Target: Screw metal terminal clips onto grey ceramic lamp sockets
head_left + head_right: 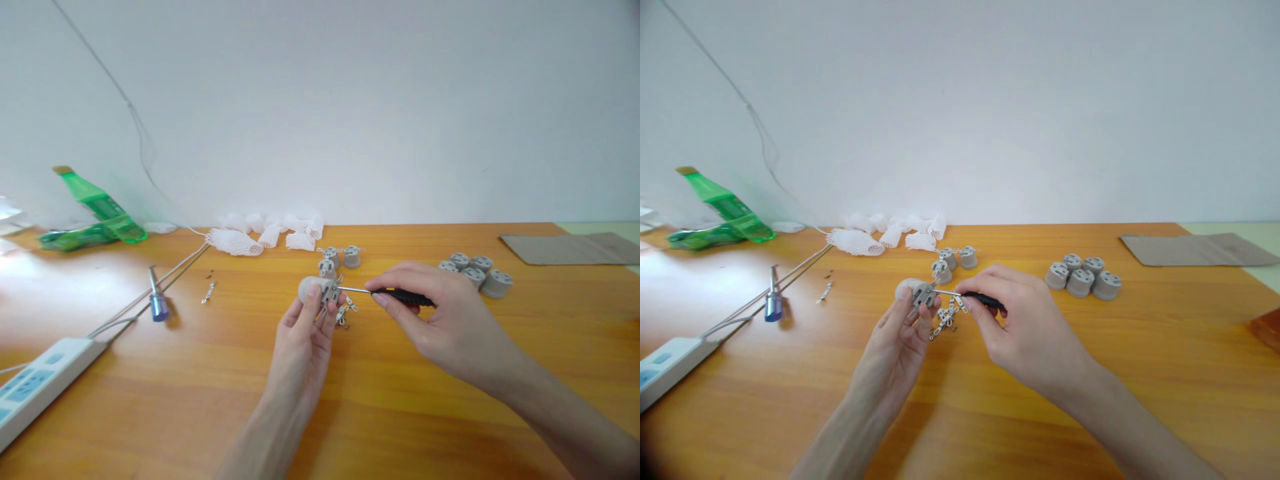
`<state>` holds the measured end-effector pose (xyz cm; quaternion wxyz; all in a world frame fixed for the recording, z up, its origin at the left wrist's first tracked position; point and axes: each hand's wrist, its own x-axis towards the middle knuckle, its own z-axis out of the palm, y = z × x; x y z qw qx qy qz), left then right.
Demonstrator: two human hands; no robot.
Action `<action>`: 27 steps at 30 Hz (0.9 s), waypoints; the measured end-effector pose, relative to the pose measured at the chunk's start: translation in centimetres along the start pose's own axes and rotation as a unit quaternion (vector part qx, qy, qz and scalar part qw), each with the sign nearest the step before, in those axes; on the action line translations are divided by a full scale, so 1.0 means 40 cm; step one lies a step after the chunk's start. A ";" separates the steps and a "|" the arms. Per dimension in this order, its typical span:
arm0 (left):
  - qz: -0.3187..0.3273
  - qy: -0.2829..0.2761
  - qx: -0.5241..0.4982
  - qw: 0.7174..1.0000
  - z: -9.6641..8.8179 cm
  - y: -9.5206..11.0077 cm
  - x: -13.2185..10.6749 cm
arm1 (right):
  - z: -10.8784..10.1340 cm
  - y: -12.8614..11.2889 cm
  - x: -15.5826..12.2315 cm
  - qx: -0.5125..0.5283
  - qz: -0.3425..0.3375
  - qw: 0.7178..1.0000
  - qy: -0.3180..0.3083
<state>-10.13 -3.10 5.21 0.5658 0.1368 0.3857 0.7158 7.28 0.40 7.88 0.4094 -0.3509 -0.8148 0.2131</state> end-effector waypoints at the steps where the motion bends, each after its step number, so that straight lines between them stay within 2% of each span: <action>1: -0.002 0.005 -0.003 1.000 0.001 0.001 0.000 | 0.000 -0.001 0.000 -0.001 0.000 1.000 0.001; 13: -0.027 0.043 -0.022 0.998 0.017 0.014 -0.004 | -0.003 -0.005 0.000 0.000 0.007 1.000 0.002; 27: -0.049 0.039 -0.033 0.998 0.014 0.014 -0.004 | -0.002 -0.005 0.002 0.004 -0.006 1.000 0.005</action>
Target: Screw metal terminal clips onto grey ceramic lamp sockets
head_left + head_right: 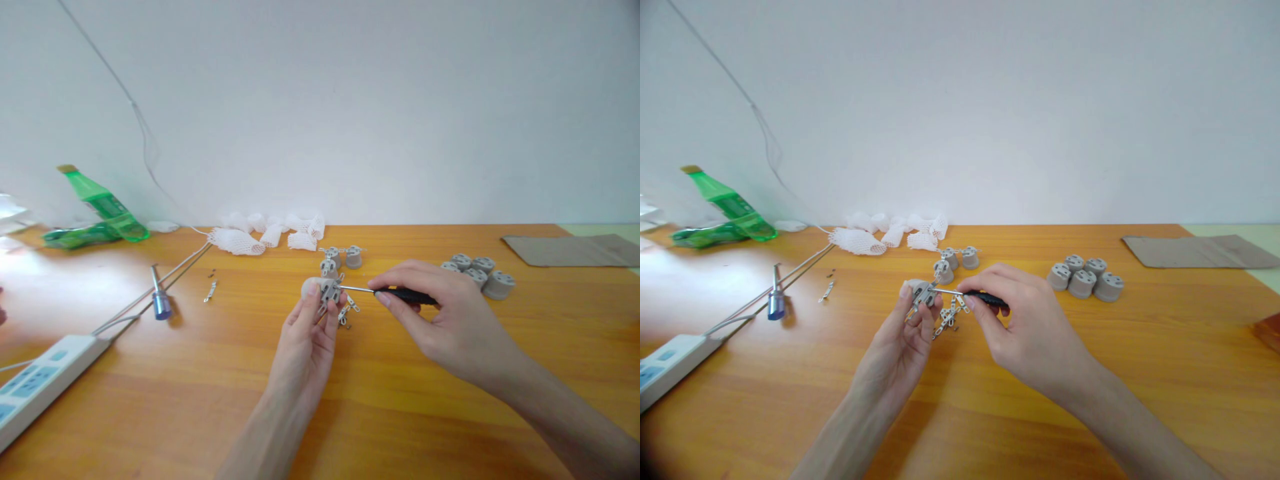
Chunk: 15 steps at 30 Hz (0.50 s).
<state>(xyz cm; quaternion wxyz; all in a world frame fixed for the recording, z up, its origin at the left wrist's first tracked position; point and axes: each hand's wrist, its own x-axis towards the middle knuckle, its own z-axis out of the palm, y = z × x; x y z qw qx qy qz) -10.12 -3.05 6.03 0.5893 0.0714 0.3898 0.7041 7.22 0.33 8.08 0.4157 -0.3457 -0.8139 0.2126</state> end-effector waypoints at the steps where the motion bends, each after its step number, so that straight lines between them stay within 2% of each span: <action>1: -0.003 0.001 -0.004 1.000 0.000 0.000 0.001 | 0.000 -0.001 0.000 -0.001 -0.001 1.000 0.000; 4: -0.025 0.007 -0.028 0.999 0.001 -0.001 0.004 | 0.000 0.000 0.001 0.001 -0.001 1.000 -0.001; 11: -0.136 0.004 -0.137 0.981 0.002 -0.009 0.002 | 0.003 0.008 0.000 0.014 -0.001 1.000 -0.003; 15: -0.156 -0.002 -0.173 0.972 -0.003 -0.014 -0.001 | 0.006 0.010 0.000 0.021 -0.008 1.000 -0.009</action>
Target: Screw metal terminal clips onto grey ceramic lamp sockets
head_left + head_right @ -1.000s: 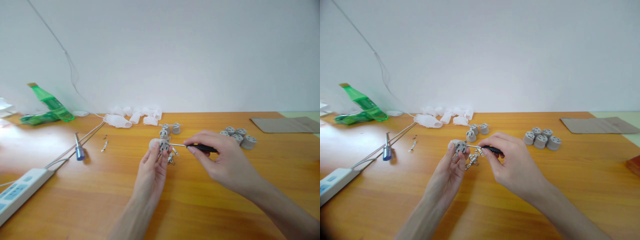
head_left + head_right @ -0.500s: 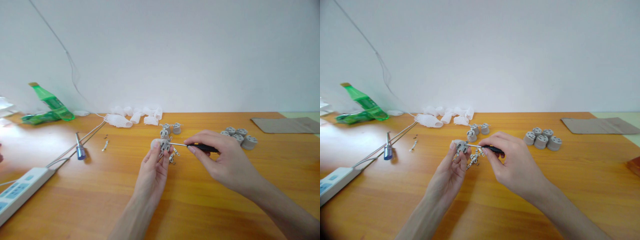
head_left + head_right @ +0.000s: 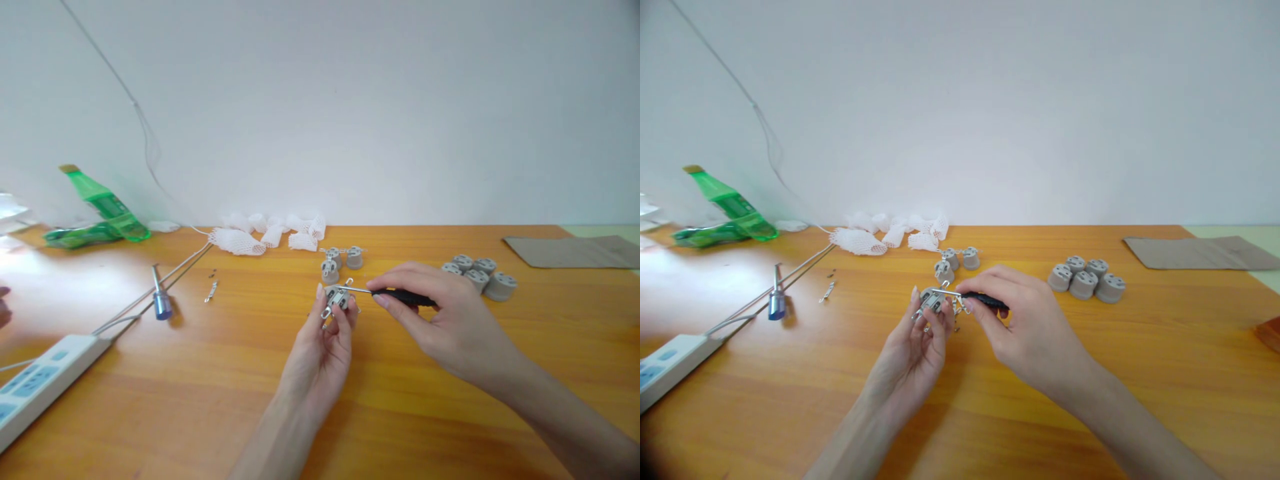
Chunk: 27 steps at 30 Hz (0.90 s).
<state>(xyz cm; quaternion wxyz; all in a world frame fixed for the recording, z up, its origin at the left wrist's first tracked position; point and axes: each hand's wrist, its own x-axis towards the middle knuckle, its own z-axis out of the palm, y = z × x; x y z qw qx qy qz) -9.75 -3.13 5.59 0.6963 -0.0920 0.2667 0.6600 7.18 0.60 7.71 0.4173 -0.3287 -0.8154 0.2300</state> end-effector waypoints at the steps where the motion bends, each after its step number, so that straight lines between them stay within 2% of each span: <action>1: -0.003 -0.001 -0.006 1.000 -0.001 0.000 0.000 | 0.001 0.001 0.000 0.000 0.003 1.000 0.000; 18: -0.017 0.001 -0.023 1.000 -0.008 0.000 0.005 | 0.004 0.008 -0.001 0.013 0.029 0.999 -0.006; 27: -0.021 0.002 -0.027 0.999 -0.007 0.004 0.006 | 0.000 0.007 -0.001 -0.001 -0.013 1.000 0.021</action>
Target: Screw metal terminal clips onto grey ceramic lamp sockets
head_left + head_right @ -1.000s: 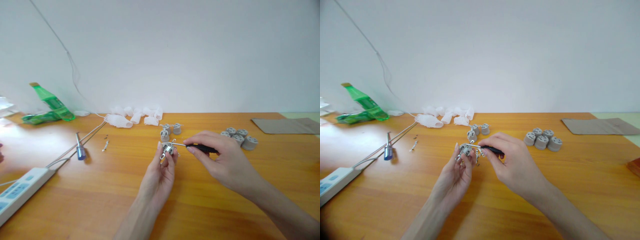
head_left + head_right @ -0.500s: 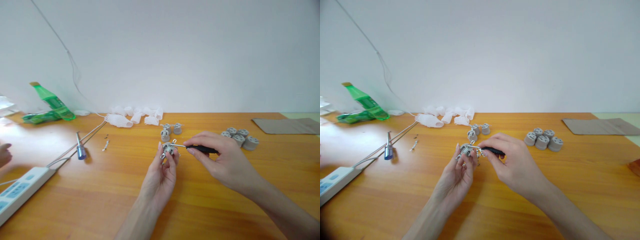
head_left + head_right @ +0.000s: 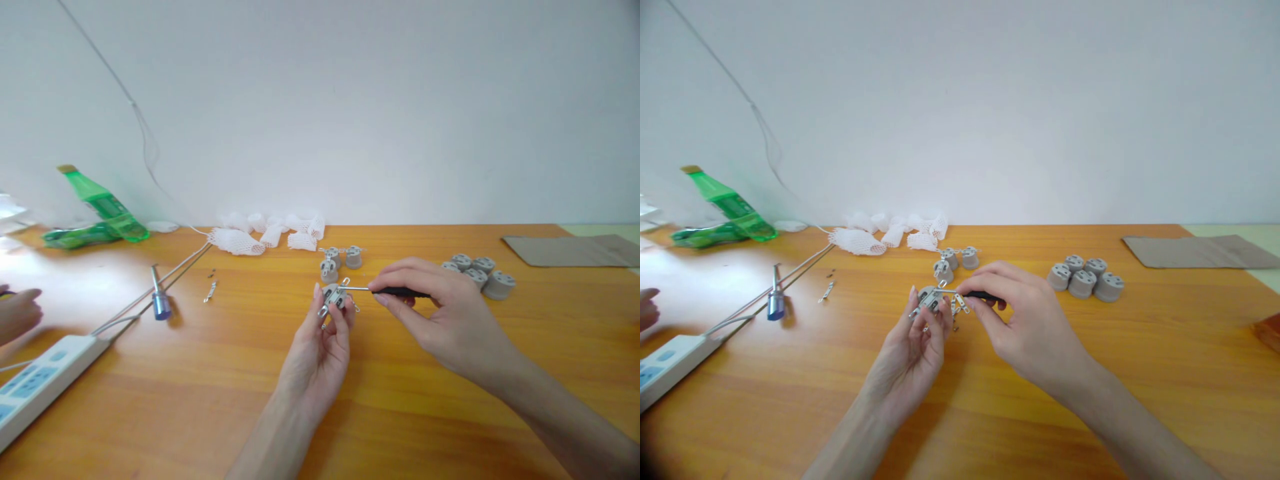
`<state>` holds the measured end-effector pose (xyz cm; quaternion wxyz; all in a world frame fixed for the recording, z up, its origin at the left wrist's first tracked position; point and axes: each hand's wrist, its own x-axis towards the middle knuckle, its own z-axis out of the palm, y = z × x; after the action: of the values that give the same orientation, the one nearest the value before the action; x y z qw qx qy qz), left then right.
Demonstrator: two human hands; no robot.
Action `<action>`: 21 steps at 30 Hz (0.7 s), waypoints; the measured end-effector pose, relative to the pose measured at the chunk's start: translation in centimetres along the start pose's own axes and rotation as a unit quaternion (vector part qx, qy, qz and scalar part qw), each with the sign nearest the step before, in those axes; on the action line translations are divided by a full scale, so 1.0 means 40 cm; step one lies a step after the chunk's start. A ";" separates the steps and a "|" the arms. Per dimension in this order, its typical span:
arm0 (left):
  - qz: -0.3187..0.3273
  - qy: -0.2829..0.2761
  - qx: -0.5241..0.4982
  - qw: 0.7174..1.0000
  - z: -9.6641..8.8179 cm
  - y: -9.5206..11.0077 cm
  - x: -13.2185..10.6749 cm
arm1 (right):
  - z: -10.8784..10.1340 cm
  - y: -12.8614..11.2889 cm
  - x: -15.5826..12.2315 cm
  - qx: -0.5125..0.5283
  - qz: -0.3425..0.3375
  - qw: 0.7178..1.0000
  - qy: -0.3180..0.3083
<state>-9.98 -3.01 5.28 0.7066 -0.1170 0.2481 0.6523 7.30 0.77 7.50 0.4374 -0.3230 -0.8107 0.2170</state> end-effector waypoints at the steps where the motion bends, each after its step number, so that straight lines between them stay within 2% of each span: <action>1: 0.000 0.000 0.001 1.000 -0.001 -0.001 0.000 | 0.000 0.001 0.000 -0.002 -0.001 1.000 0.003; 8: 0.001 -0.004 0.006 1.000 -0.004 -0.002 0.000 | -0.002 -0.003 -0.001 0.013 0.021 0.999 0.026; 14: 0.010 0.000 0.005 1.000 0.001 0.005 0.001 | -0.011 -0.011 0.001 0.007 0.010 1.000 -0.002; 21: 0.012 -0.002 0.015 1.000 0.001 0.003 -0.001 | -0.005 -0.009 0.001 -0.004 0.009 1.000 0.000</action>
<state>-10.11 -3.02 5.34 0.7008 -0.1023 0.2580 0.6571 7.34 0.55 7.86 0.4342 -0.3324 -0.8086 0.2172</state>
